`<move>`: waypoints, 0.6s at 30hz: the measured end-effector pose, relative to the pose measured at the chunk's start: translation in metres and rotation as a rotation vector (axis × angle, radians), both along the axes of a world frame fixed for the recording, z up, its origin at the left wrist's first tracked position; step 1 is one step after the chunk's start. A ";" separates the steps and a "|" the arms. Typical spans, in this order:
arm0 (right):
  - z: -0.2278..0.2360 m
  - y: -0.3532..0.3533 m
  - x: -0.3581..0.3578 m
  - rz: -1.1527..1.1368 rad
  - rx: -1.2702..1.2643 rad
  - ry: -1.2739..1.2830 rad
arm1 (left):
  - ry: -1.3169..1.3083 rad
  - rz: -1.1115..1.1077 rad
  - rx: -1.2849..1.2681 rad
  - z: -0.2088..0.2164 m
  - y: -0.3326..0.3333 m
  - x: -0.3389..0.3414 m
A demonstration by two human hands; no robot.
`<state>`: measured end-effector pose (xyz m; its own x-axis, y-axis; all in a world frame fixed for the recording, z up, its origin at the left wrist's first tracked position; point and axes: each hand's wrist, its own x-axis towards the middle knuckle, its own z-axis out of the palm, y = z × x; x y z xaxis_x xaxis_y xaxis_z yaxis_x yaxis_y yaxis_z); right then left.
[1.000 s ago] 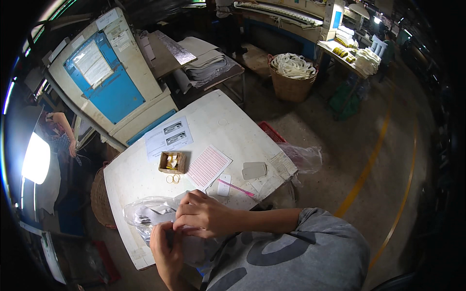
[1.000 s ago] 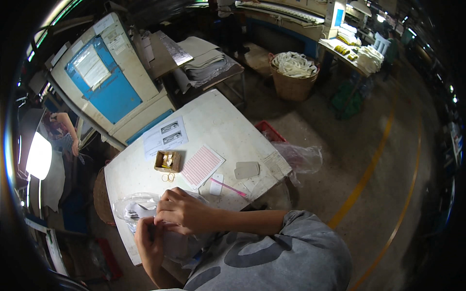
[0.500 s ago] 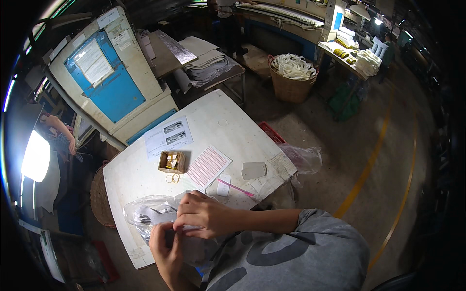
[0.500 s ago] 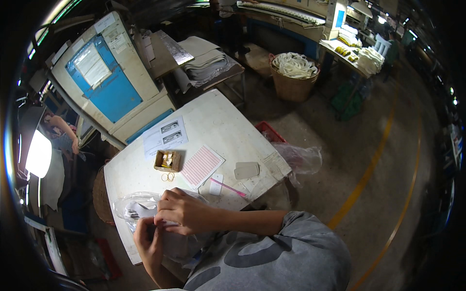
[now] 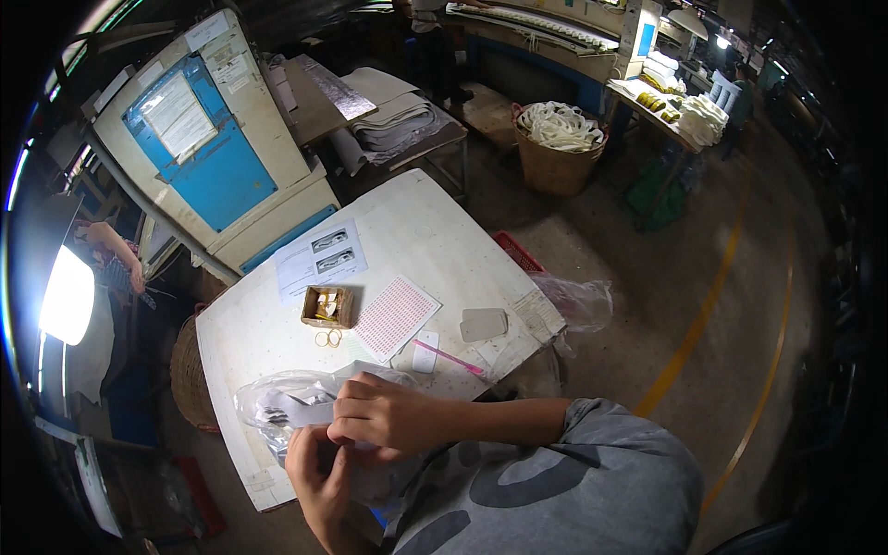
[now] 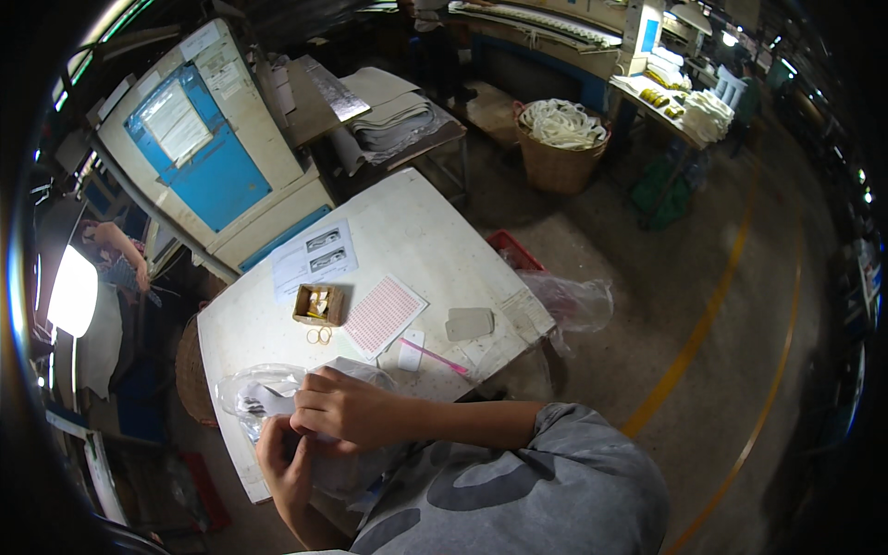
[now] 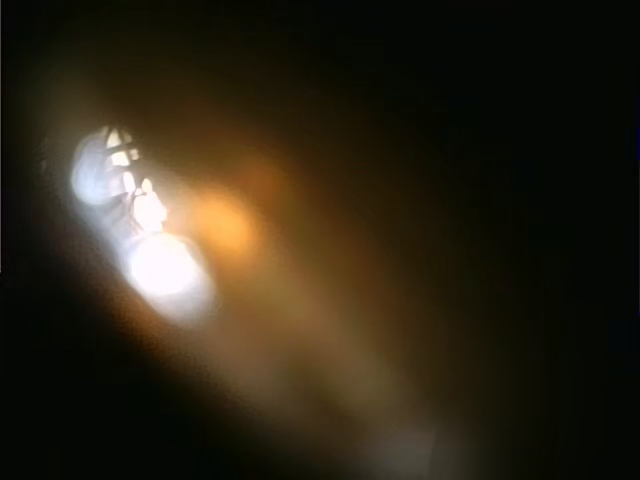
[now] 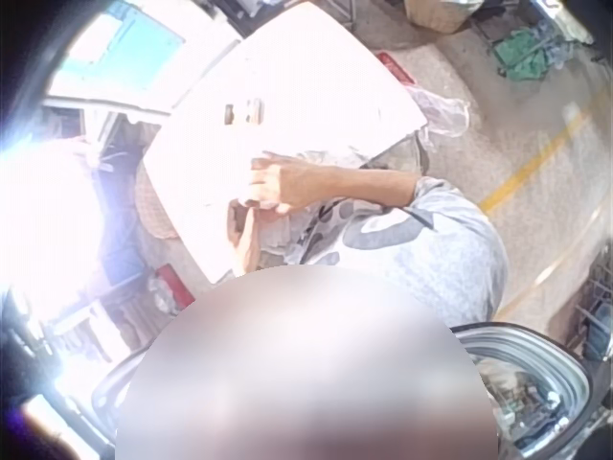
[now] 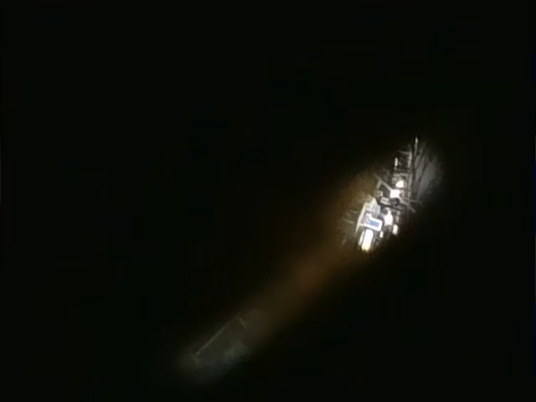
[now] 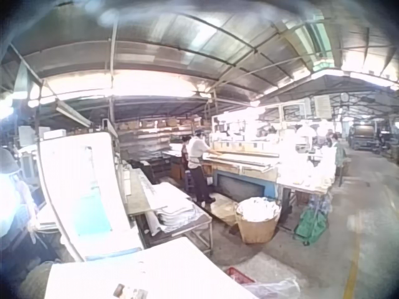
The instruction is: The person places folded gray fabric items into a clear plastic bag, seals the bag, and secures it with a rubber band. The person then places the packaged bundle into a red basket.
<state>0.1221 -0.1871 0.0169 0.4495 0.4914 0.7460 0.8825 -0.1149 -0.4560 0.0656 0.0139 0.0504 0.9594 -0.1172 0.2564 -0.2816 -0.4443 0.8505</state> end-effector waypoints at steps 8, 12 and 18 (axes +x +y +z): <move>-0.005 0.005 0.000 -0.002 0.008 -0.055 | -0.082 -0.102 0.080 0.003 0.006 0.002; -0.004 0.006 0.000 0.000 0.028 -0.072 | -0.083 -0.114 0.085 0.005 0.006 0.002; -0.003 0.006 0.000 -0.015 0.061 -0.152 | -0.093 -0.142 0.101 0.009 0.005 0.003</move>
